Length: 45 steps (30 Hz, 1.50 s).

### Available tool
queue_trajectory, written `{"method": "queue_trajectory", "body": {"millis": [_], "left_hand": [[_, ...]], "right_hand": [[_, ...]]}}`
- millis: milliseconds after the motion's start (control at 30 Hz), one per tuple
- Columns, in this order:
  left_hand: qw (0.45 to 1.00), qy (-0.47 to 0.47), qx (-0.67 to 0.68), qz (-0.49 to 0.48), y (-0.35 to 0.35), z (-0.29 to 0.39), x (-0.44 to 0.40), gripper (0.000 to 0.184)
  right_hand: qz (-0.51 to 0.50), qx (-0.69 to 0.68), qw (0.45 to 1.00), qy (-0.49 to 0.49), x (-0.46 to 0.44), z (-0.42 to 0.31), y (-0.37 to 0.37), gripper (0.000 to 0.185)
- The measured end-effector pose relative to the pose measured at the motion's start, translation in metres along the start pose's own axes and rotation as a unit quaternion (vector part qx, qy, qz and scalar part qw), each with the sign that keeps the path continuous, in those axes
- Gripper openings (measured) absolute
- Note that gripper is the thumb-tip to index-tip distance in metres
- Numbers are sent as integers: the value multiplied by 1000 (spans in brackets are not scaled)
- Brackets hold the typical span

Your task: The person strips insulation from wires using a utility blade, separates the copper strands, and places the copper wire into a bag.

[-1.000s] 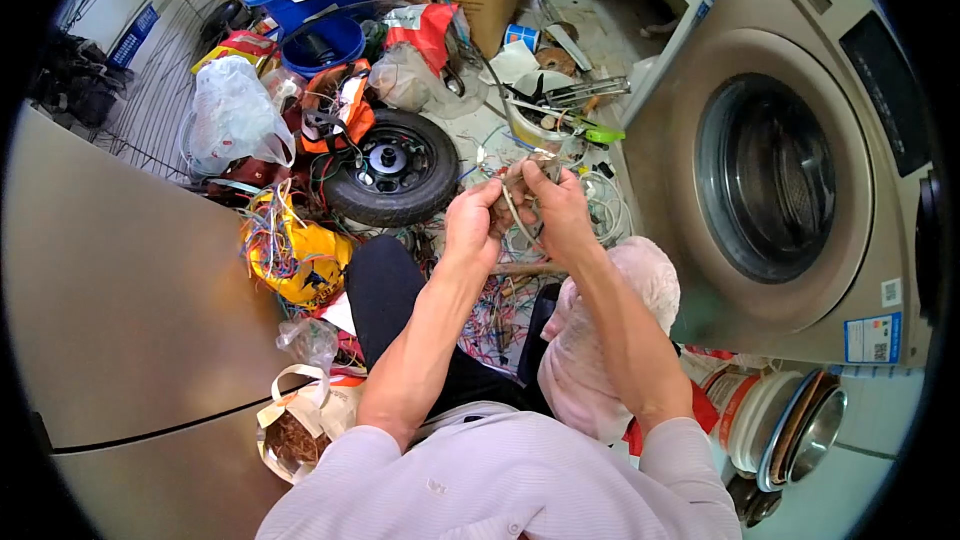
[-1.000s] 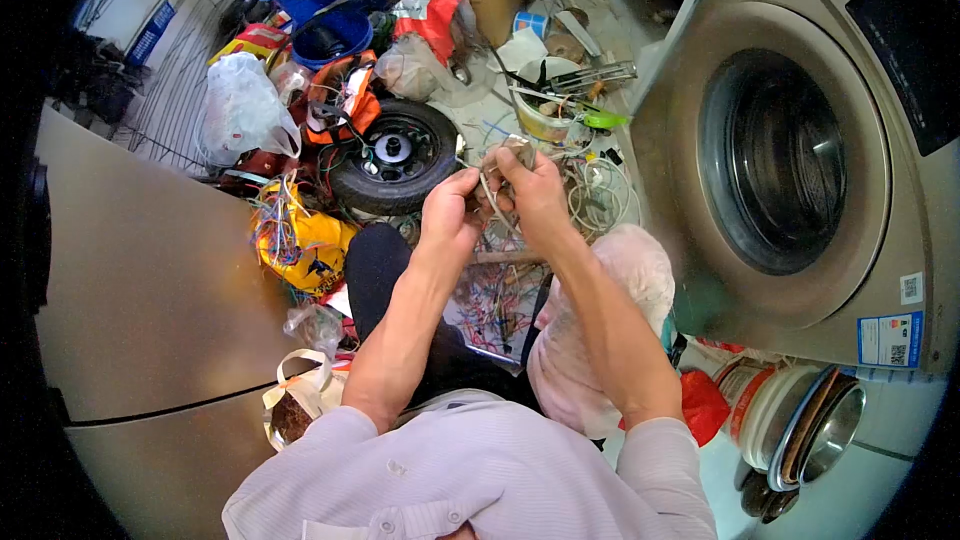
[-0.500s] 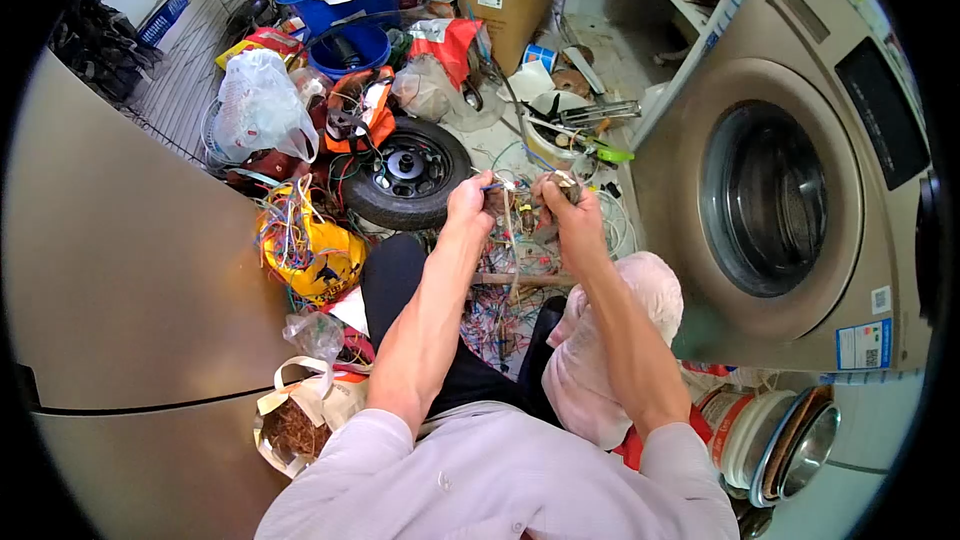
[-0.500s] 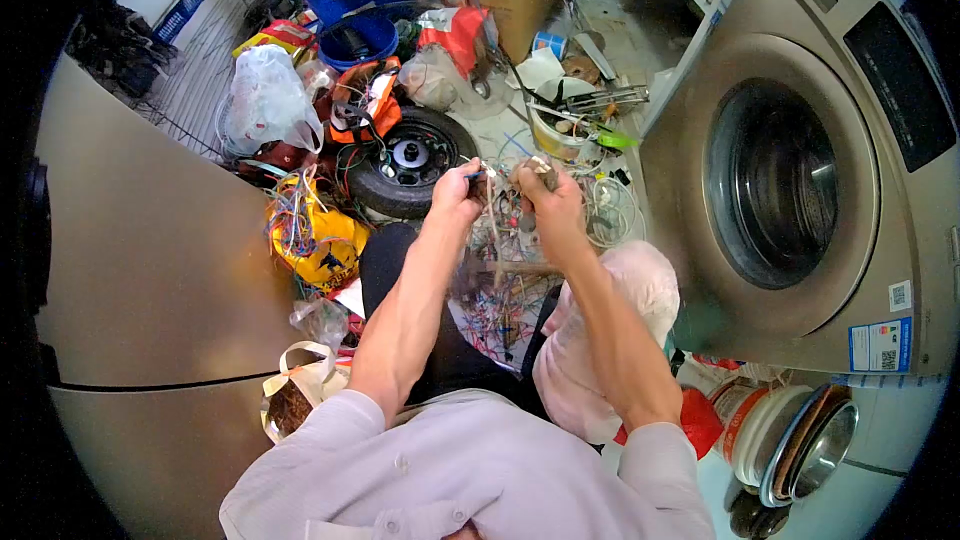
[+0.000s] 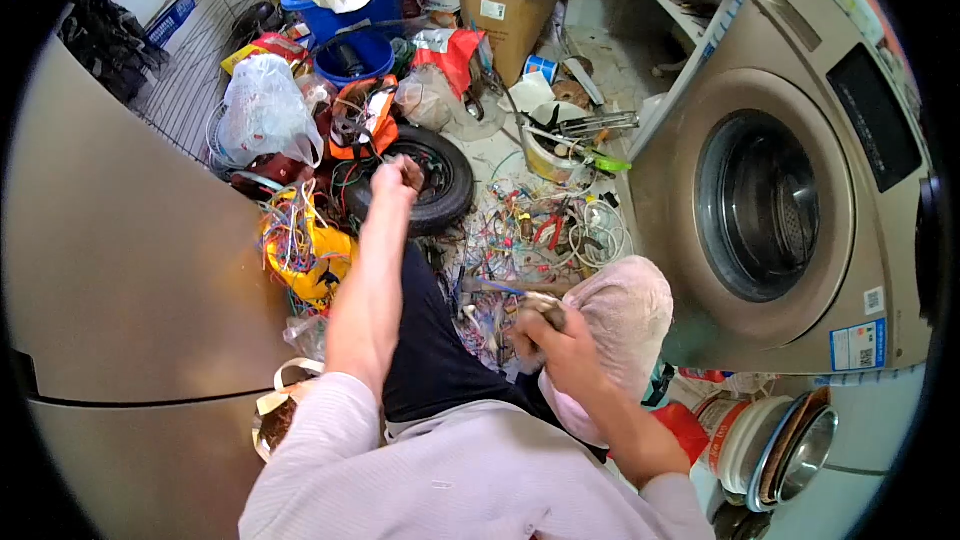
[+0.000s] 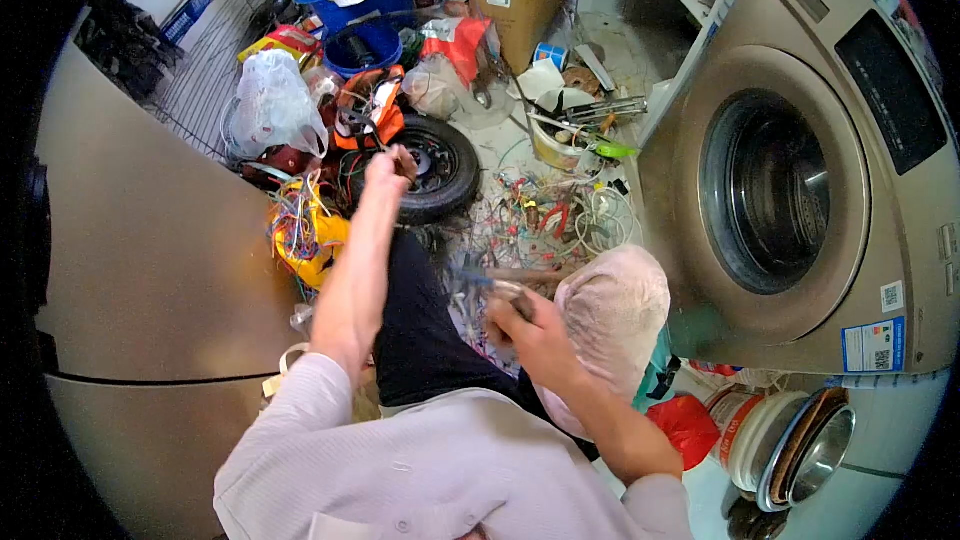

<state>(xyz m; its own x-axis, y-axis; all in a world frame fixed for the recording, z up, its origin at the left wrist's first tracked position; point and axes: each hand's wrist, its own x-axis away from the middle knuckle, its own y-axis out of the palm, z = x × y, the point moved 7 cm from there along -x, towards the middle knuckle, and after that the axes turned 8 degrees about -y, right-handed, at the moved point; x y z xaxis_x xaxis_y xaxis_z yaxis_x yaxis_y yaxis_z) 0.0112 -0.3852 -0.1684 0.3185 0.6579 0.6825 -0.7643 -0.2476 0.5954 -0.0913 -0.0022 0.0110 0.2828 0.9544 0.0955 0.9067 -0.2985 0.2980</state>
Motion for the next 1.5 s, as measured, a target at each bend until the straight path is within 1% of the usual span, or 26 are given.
{"method": "queue_trajectory", "body": {"millis": [33,67,100,133,167,200,233,300,333,367,400,467,600,700,833,900,1000,1067,1167,1233,1300,1367,1400,1467,1500], "left_hand": [[998,1,-42,-47,0,14,-4,26],[988,-3,-81,-129,9,18,4,19],[985,-1,-126,-121,18,11,21,17],[979,5,-168,-114,27,5,46,16],[969,-4,-187,-161,41,-9,71,13],[953,-26,-184,-240,46,-23,74,13],[949,-32,-186,-254,53,-35,93,14],[943,-39,-196,-267,63,-56,130,18],[941,-41,-203,-268,63,-64,141,21],[938,-62,-175,-292,64,-70,148,20],[932,-72,-175,-308,65,-74,154,20],[932,-68,-166,-316,64,-76,163,19],[932,-64,-153,-324,61,-73,169,19],[941,-35,-184,-283,57,-69,167,20],[943,-19,-206,-260,58,-69,173,21],[942,-9,-217,-255,56,-68,176,21],[944,7,-225,-241,53,-68,178,19],[932,47,-268,-239,52,-63,180,20],[928,79,-294,-213,50,-57,187,19],[925,97,-303,-210,47,-54,188,19],[920,112,-311,-209,45,-55,188,19],[925,126,-302,-192,40,-53,183,14],[925,127,-302,-191,35,-55,177,14],[919,47,-356,-162,14,-73,155,13],[907,0,-393,-155,1,-87,142,14]], "right_hand": [[-3,-1,1000,9,3,3,-8,24],[51,-43,998,-3,6,3,-24,23],[109,-85,990,-22,7,1,-40,21],[118,-85,989,-25,2,-3,-50,21],[130,-134,982,-35,-5,-8,-58,22],[136,-181,973,-47,-10,-13,-63,23],[135,-180,973,-50,-13,-17,-65,23],[116,-230,963,-76,-20,-28,-63,24],[112,-228,964,-74,-22,-30,-62,24],[117,-238,961,-81,-23,-32,-62,23],[123,-250,956,-88,-24,-33,-63,23],[123,-257,955,-85,-26,-29,-64,22],[108,-263,956,-77,-26,-24,-59,18],[100,-277,953,-73,-26,-22,-54,19],[92,-281,953,-73,-27,-19,-54,19],[115,-269,953,-75,-25,-17,-59,20],[102,-273,954,-72,-27,-13,-60,21],[106,-272,954,-64,-28,-9,-62,21],[108,-274,954,-52,-31,-2,-63,21],[108,-274,954,-50,-34,1,-63,21],[125,-270,954,-26,-34,7,-63,19],[131,-259,957,-21,-35,8,-61,18],[137,-248,959,-18,-36,8,-60,17],[142,-235,961,-16,-34,11,-61,16],[147,-223,964,-15,-34,12,-62,15]]}}
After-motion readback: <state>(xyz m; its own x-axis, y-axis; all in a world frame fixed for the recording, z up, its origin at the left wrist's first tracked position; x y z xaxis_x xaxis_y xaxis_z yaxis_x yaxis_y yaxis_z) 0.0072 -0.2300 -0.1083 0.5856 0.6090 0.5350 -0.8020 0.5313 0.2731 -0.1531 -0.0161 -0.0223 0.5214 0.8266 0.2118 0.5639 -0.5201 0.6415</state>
